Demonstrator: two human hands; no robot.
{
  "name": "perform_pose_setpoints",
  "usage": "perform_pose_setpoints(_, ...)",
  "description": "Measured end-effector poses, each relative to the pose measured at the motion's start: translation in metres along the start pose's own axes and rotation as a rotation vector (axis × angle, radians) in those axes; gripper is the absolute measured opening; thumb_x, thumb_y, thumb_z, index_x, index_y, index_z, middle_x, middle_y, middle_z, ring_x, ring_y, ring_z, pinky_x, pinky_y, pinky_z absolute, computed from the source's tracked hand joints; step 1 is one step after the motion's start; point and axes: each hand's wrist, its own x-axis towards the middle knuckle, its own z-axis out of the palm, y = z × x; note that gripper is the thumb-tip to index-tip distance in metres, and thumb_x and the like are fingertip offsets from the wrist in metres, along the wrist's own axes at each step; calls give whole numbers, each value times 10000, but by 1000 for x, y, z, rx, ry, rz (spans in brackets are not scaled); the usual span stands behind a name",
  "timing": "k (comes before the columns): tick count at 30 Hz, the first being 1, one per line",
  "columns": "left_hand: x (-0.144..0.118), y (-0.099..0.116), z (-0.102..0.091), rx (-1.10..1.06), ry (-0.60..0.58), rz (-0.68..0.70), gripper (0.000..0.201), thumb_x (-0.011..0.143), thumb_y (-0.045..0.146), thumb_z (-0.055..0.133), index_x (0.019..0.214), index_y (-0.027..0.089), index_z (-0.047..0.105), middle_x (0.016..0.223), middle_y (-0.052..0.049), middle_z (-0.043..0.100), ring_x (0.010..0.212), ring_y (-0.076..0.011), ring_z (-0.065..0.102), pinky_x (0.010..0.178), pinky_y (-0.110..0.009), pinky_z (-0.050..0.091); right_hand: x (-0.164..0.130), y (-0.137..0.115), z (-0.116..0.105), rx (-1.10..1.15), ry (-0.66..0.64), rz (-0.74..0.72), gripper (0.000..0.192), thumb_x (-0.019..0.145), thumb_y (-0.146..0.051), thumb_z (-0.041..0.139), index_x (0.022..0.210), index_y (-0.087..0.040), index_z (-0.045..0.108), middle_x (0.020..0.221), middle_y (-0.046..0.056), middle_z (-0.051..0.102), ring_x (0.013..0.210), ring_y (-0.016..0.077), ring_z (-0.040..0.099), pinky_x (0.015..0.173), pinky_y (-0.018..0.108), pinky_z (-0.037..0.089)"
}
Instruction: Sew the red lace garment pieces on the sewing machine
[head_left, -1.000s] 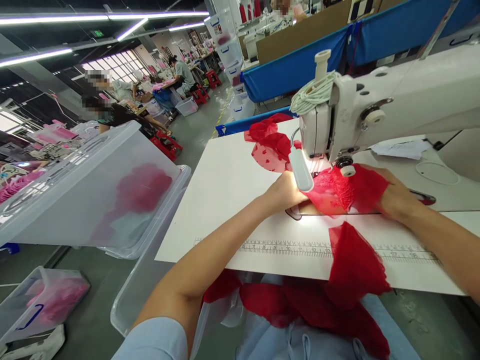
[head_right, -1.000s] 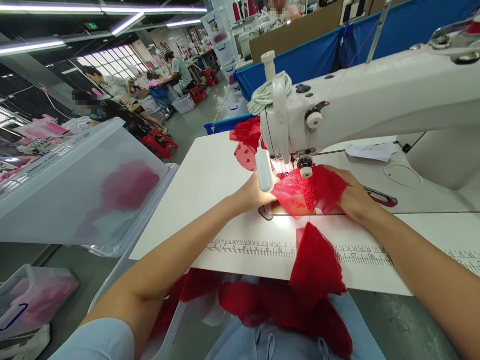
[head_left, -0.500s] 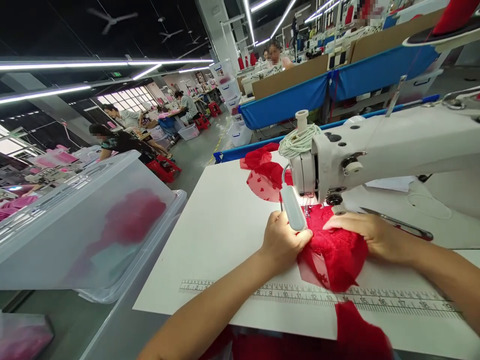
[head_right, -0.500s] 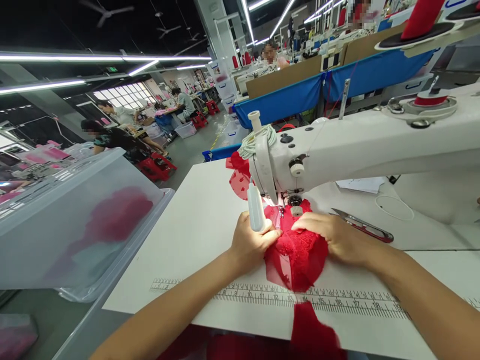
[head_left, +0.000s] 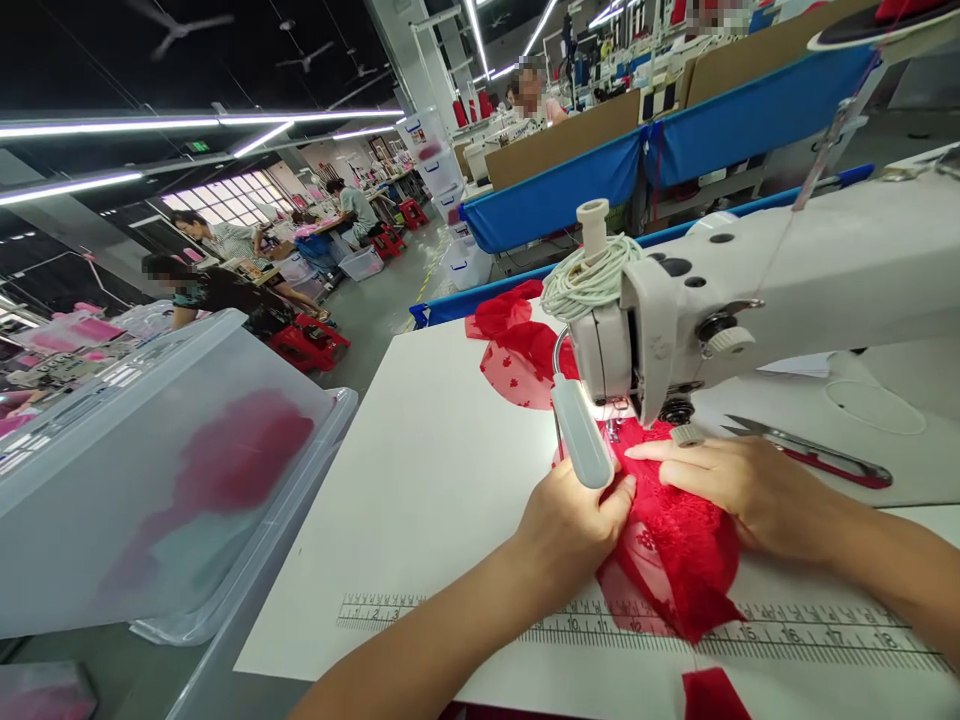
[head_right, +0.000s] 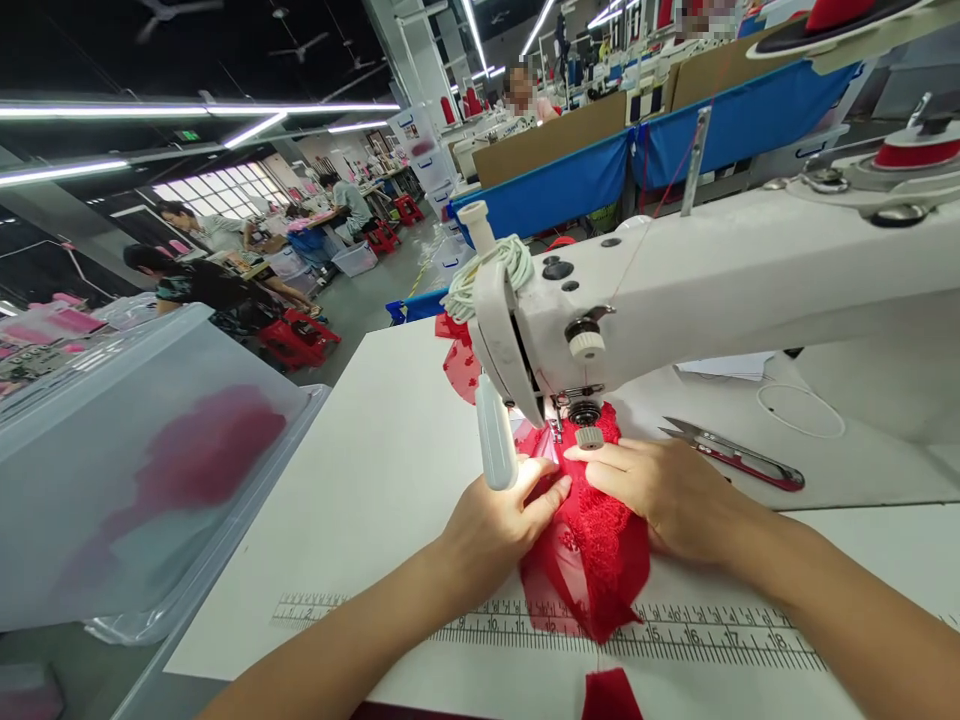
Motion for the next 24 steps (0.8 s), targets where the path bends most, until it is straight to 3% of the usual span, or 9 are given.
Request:
perform_pose_setpoints(3,-3,0,-1,40,3,29,193,969,59,517,1044,103,689,989,-146,720,831,-214,680,689,-346,561,2,-5,-2,-89,22,-15,256,917,-114,437,824,-221,651,1021,74,785,692,211,700,514,347,487)
perform_pose_setpoints(9,-5,1,-2,70,61,31,272,944,-7,465,1048,87,698,904,-130,734,746,-211,672,580,-334,512,8,-12,-11,-224,71,-68,299,868,-23,414,871,-198,657,891,46,785,603,190,692,457,322,455)
perform_pose_setpoints(13,-3,2,-3,59,96,45,274,925,-24,473,1051,62,702,923,-153,742,761,-221,680,618,-351,534,4,-11,-6,-211,67,-41,267,872,-35,416,831,-218,605,819,35,762,560,187,660,445,334,397)
perform_pose_setpoints(24,-6,3,1,90,113,36,255,924,-19,517,1072,72,704,946,-150,749,777,-216,690,644,-353,560,-7,-3,9,-208,71,-4,225,866,-48,448,891,-226,584,916,30,766,622,196,649,489,340,312)
